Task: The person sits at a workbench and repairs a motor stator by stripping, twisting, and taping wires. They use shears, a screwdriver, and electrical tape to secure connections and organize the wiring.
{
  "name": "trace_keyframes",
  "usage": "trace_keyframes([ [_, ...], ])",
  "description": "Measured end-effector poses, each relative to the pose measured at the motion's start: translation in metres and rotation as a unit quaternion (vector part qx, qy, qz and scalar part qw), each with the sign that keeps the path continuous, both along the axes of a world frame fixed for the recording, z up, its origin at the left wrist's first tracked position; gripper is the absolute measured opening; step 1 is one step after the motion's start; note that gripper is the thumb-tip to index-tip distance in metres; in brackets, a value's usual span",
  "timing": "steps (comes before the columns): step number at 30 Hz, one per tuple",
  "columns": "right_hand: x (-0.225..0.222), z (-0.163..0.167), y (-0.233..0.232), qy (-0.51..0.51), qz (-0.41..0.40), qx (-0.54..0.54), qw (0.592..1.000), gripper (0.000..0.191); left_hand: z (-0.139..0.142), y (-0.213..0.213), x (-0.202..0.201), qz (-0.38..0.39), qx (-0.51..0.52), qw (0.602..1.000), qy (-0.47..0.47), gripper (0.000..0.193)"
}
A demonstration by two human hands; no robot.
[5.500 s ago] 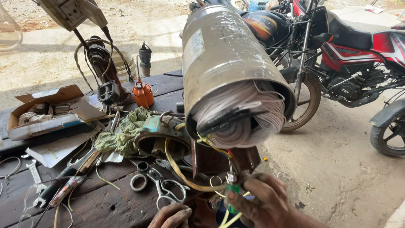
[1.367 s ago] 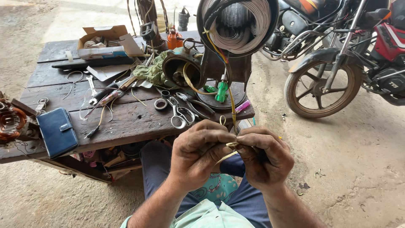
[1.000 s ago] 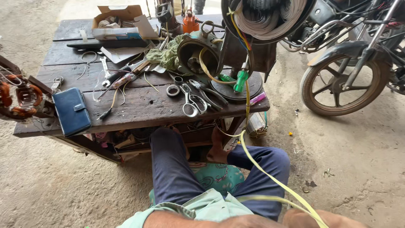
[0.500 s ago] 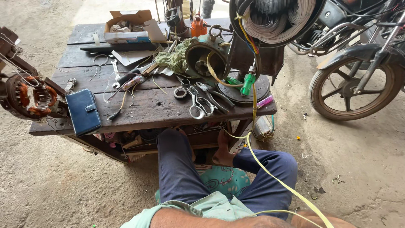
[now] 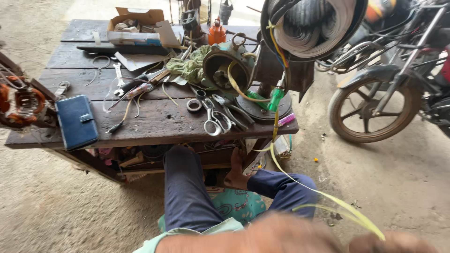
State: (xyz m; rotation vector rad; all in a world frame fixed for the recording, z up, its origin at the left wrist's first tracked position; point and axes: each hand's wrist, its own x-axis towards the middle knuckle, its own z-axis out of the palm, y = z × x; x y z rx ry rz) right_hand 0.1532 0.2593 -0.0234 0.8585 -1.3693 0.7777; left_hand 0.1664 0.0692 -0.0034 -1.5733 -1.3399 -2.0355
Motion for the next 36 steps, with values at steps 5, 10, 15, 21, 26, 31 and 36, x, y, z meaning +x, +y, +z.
trace_keyframes([
  [5,-0.026,0.019,0.017,0.001,-0.173,0.022,0.985,0.008,-0.022,-0.014,-0.064,0.206,0.014,0.970,-0.128,0.034],
  [10,-0.097,0.040,0.009,-0.089,-0.256,0.123,0.955,0.009,-0.047,-0.016,-0.114,0.452,-0.072,0.883,-0.101,0.045],
  [15,-0.140,0.060,-0.013,-0.165,-0.259,0.179,0.935,0.017,-0.056,-0.015,-0.131,0.429,-0.106,0.890,-0.113,0.050],
  [21,-0.156,0.068,-0.022,-0.156,-0.266,0.214,0.927,0.004,-0.061,-0.005,-0.146,0.447,-0.111,0.887,0.022,0.035],
  [26,-0.165,0.066,-0.026,-0.182,-0.274,0.210,0.921,0.006,-0.066,-0.002,-0.146,0.472,-0.149,0.866,0.066,0.034],
  [31,-0.170,0.064,-0.029,-0.191,-0.296,0.211,0.912,0.003,-0.067,-0.003,-0.145,0.495,-0.166,0.846,0.106,0.037],
  [36,-0.169,0.066,-0.032,-0.205,-0.328,0.202,0.900,0.003,-0.068,0.001,-0.146,0.487,-0.175,0.847,0.119,0.043],
])
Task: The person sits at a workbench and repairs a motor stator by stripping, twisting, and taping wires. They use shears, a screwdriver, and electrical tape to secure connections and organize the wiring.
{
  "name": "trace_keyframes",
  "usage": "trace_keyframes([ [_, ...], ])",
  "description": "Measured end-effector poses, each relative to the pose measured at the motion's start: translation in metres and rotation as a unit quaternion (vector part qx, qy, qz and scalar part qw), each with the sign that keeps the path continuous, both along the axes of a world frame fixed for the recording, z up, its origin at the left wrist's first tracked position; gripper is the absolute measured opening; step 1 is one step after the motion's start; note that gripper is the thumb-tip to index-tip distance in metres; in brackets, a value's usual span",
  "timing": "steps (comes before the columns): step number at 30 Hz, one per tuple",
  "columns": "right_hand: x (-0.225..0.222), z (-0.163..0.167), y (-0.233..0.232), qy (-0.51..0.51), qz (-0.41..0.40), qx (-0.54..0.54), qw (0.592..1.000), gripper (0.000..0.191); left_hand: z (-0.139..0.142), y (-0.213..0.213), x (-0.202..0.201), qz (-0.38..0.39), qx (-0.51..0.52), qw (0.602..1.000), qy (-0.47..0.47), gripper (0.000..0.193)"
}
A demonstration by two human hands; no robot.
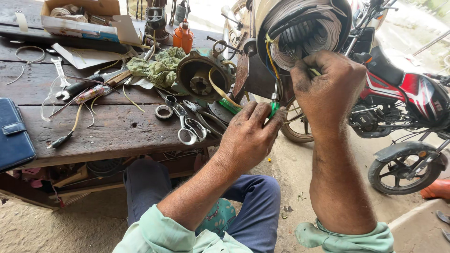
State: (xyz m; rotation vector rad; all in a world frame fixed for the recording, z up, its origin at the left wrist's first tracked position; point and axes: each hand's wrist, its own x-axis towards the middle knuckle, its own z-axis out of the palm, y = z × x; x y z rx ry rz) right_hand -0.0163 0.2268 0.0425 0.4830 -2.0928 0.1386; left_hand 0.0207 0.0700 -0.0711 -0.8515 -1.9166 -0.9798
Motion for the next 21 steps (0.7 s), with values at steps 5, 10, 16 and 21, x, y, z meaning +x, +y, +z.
trace_keyframes([
  [5,0.000,0.004,-0.005,-0.023,-0.008,-0.026,0.999,0.001,0.000,0.003,-0.001,-0.011,0.005,1.000,-0.011,0.043],
  [10,0.002,0.005,-0.010,-0.029,-0.009,-0.039,0.999,0.005,-0.001,0.003,-0.002,-0.017,0.020,1.000,-0.012,0.042],
  [16,0.001,0.004,-0.013,-0.031,-0.040,-0.031,0.998,0.004,-0.003,0.004,-0.003,-0.014,0.021,1.000,-0.018,0.039],
  [21,0.000,0.005,-0.012,-0.038,-0.035,-0.042,0.998,0.004,-0.004,0.005,-0.004,-0.006,0.015,1.000,-0.012,0.038],
])
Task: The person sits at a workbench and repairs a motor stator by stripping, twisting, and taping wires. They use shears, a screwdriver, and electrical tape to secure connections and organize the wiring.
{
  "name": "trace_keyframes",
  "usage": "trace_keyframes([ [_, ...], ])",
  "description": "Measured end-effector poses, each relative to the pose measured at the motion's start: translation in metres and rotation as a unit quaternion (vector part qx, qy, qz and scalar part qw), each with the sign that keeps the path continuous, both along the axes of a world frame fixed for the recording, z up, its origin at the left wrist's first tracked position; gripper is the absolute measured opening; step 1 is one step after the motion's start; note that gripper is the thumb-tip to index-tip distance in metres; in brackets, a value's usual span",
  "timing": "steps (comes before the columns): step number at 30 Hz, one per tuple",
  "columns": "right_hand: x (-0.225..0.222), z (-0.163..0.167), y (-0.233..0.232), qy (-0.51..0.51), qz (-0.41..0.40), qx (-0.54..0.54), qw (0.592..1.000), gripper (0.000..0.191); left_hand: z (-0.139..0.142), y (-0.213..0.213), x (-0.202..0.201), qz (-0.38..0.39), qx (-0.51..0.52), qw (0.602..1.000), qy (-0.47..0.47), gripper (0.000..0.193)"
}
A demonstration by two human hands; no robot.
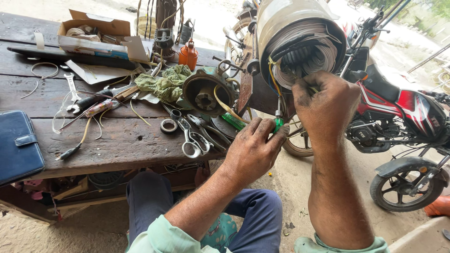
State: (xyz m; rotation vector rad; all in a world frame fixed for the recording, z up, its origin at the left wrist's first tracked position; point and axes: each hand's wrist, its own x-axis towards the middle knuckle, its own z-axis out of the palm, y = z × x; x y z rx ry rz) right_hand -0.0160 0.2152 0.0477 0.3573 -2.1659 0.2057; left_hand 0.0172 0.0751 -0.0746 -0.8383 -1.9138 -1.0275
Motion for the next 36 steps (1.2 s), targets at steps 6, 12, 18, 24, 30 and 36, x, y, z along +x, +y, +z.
trace_keyframes([
  [6,-0.002,-0.002,-0.004,0.005,-0.052,0.034,0.998,0.005,-0.002,0.001,0.000,-0.008,0.014,1.000,0.001,0.037],
  [12,-0.001,0.006,-0.014,-0.011,-0.117,0.086,0.989,0.007,-0.005,-0.004,-0.010,-0.013,-0.023,1.000,0.002,0.047],
  [18,-0.010,0.017,-0.015,-0.079,-0.184,0.138,0.970,0.012,0.006,-0.016,-0.044,0.030,-0.085,0.993,0.074,0.050],
  [24,-0.015,0.017,-0.017,-0.095,-0.190,0.133,0.968,0.014,0.024,-0.018,-0.058,-0.049,-0.083,0.992,0.079,0.038],
  [30,-0.014,0.021,-0.019,-0.117,-0.199,0.134,0.964,0.015,0.030,-0.006,-0.045,-0.113,0.140,0.983,0.029,0.027],
  [36,-0.010,0.023,-0.016,-0.151,-0.114,0.072,0.979,0.017,0.041,-0.003,-0.043,-0.132,0.256,0.957,-0.033,0.043],
])
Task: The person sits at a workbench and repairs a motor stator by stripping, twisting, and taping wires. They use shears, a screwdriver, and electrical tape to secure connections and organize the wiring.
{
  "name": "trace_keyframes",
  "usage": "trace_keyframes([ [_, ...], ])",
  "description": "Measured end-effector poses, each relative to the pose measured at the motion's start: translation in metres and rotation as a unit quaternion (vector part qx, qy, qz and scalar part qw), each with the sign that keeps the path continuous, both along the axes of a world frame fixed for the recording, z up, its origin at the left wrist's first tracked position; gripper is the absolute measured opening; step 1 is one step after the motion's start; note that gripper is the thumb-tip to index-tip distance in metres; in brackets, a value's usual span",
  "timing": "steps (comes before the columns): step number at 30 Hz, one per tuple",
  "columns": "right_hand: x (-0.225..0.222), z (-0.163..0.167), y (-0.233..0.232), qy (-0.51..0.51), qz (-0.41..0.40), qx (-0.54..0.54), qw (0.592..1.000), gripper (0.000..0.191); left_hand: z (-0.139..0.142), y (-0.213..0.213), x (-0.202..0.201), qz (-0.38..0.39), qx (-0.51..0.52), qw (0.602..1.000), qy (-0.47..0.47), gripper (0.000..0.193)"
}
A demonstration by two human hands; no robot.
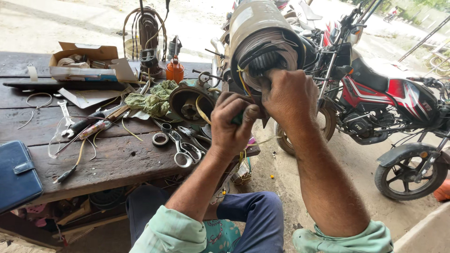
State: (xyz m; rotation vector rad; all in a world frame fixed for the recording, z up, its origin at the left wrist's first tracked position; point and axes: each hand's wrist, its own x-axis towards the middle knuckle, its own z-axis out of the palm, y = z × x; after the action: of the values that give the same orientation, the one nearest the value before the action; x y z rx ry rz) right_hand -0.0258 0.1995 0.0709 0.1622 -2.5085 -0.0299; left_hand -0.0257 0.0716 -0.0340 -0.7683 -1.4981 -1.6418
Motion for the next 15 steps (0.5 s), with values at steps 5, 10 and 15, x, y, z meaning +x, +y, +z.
trace_keyframes([
  [5,0.016,0.000,0.015,0.029,0.234,-0.133,0.963,0.030,0.029,-0.013,-0.010,0.008,-0.085,0.995,-0.056,0.060],
  [10,0.020,-0.014,0.024,0.047,0.230,-0.204,0.950,0.018,0.044,-0.011,-0.001,0.024,-0.092,0.978,-0.184,0.073],
  [15,0.011,-0.029,0.034,0.062,0.250,-0.227,0.939,0.022,0.043,-0.016,0.005,-0.018,-0.021,0.982,-0.189,0.067],
])
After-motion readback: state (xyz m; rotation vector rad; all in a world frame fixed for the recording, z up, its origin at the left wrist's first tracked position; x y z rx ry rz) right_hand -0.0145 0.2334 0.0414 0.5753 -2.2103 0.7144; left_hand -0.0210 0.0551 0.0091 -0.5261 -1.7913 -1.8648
